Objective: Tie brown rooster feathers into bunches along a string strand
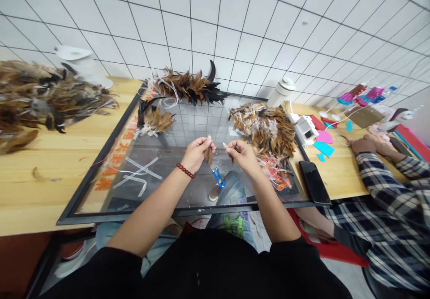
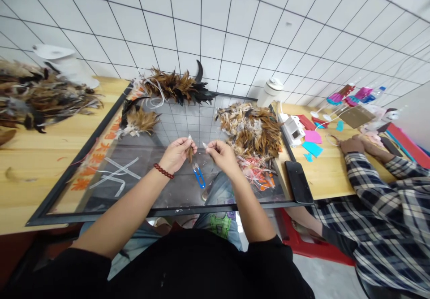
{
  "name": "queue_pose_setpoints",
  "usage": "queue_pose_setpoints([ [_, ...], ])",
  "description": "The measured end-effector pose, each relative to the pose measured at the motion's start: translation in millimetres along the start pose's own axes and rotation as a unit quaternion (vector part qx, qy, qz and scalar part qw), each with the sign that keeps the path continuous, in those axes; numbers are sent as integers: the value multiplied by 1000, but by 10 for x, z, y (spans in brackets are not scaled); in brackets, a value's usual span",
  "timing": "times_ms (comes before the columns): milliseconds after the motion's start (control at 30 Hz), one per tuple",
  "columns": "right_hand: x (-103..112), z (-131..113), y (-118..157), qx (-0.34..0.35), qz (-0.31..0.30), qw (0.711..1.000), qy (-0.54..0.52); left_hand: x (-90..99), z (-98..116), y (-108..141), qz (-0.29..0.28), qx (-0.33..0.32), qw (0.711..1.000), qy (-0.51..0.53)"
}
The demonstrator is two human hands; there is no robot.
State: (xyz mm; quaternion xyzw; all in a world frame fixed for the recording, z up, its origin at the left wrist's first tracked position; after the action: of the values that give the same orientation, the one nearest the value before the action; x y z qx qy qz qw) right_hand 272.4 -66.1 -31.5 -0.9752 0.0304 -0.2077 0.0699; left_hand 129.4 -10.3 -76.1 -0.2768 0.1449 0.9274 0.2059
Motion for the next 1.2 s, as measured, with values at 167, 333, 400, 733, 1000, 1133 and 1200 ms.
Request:
queue_pose_setpoints([
  [167, -316, 88, -85, -65, 85, 954, -279, -42, -30, 19, 12, -8, 1000, -1],
  [333, -376, 162, -83, -85, 122, 945, -292, -36, -72, 16, 16, 1, 1000, 17],
  [400, -365, 174, -79, -88, 121, 947, -283, -43, -93, 17, 9, 11, 1000, 13],
  [733, -259, 254, -83, -94, 105, 960, -243, 24, -54, -14, 4, 11, 998, 55],
  [1000, -94, 143, -16, -7, 142, 980, -140, -106, -8, 41, -43, 25, 999, 12],
  [1133, -188, 59, -28, 34, 117, 983, -138, -172, -103, 63, -68, 51, 996, -3],
  [1200, -222, 75, -35, 30, 112, 984, -136, -165, -120, 58, -60, 45, 997, -21],
])
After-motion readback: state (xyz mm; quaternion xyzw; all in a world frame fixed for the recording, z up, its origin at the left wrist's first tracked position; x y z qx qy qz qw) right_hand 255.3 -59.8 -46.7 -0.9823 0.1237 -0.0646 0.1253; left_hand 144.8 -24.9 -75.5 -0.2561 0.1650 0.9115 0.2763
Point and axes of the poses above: each hand's wrist, its own y-axis away from the middle knuckle, its own x-axis out of the back of the hand, z = x × y, the point moved 8 cm from there along -y, towards the middle knuckle, and after that the axes turned 4 degrees about -z, right-handed, at the moved point
